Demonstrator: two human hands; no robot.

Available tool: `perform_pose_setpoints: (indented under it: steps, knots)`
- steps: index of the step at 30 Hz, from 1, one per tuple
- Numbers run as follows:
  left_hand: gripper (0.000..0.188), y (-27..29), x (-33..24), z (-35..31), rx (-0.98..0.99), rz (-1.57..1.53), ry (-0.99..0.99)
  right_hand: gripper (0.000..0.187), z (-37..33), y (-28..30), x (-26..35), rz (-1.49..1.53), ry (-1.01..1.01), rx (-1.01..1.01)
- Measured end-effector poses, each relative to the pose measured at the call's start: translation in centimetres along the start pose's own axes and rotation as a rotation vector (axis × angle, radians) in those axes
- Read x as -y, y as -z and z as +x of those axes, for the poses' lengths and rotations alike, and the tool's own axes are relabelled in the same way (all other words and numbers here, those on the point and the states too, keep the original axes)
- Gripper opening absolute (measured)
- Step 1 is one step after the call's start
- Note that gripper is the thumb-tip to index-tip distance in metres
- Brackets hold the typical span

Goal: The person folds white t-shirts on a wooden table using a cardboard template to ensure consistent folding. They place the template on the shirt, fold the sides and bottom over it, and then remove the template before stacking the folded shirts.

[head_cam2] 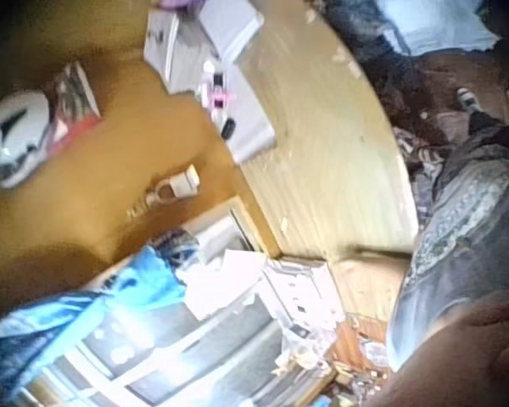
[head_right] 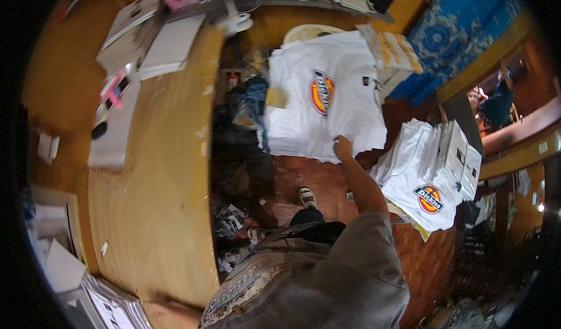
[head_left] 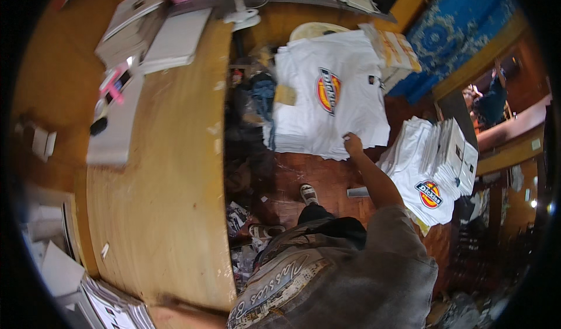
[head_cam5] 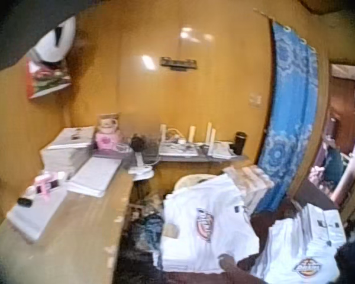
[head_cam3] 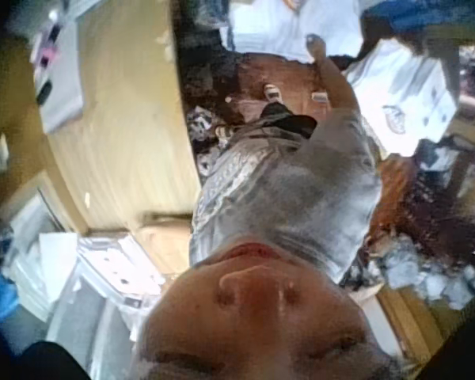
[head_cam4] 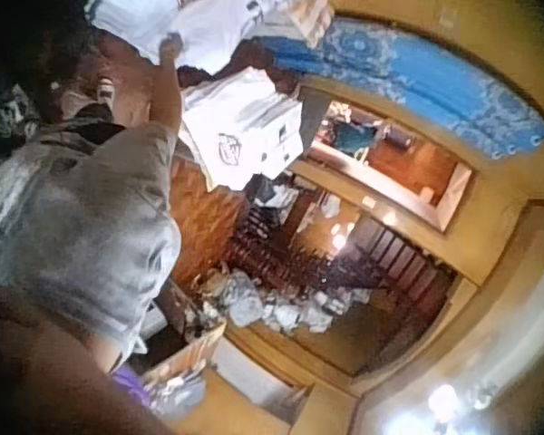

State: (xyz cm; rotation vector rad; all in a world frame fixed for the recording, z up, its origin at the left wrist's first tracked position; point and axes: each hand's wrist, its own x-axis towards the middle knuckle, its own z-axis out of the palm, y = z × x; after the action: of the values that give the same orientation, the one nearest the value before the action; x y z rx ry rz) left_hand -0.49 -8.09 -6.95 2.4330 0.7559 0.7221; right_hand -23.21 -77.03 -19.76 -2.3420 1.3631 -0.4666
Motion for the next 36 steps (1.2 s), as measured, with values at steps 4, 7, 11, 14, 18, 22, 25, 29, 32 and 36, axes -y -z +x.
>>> perform_pose_setpoints:
  steps: [4,7,11,14,18,22,25,29,32,36]
  knots:
    - [0.057,-2.2,-9.0,-8.4,0.581,1.035,-0.24,0.011,4.1,-3.6,-10.9,0.991,-1.131,0.251]
    - [0.058,-8.1,-17.4,-16.6,0.636,-0.532,-0.03,0.015,3.7,-11.5,-18.6,0.889,-0.497,0.343]
    - [0.058,-6.6,-28.2,-25.7,0.784,-0.563,-0.424,0.025,3.4,-20.5,-10.3,1.273,-0.786,-0.109]
    - [0.056,-4.5,-31.3,-30.0,0.911,-0.398,-0.513,0.021,3.0,-20.0,-6.5,1.395,-1.069,-0.173]
    - [0.055,-4.3,-32.1,-32.3,1.124,-0.5,-0.502,0.017,1.3,-17.4,-7.2,1.465,-1.148,-0.169]
    - [0.053,-5.8,-32.9,-33.8,1.3,-0.676,-0.579,0.016,4.3,-14.2,-8.6,1.436,-0.996,-0.208]
    - [0.047,-6.5,-35.8,-35.1,1.377,-0.724,-0.715,0.016,12.2,-8.5,-2.4,1.353,-0.597,-0.23]
    - [0.038,-7.6,-41.1,-36.2,1.318,-0.96,-0.953,0.021,13.8,11.5,10.7,0.974,0.662,0.008]
    - [0.035,-4.2,-47.1,-38.1,1.242,-1.057,-1.128,0.016,8.7,21.7,15.1,0.53,0.765,0.192]
    - [0.025,-3.4,-48.8,-38.3,1.472,-1.24,-1.069,0.021,6.5,25.4,15.3,0.371,0.944,0.083]
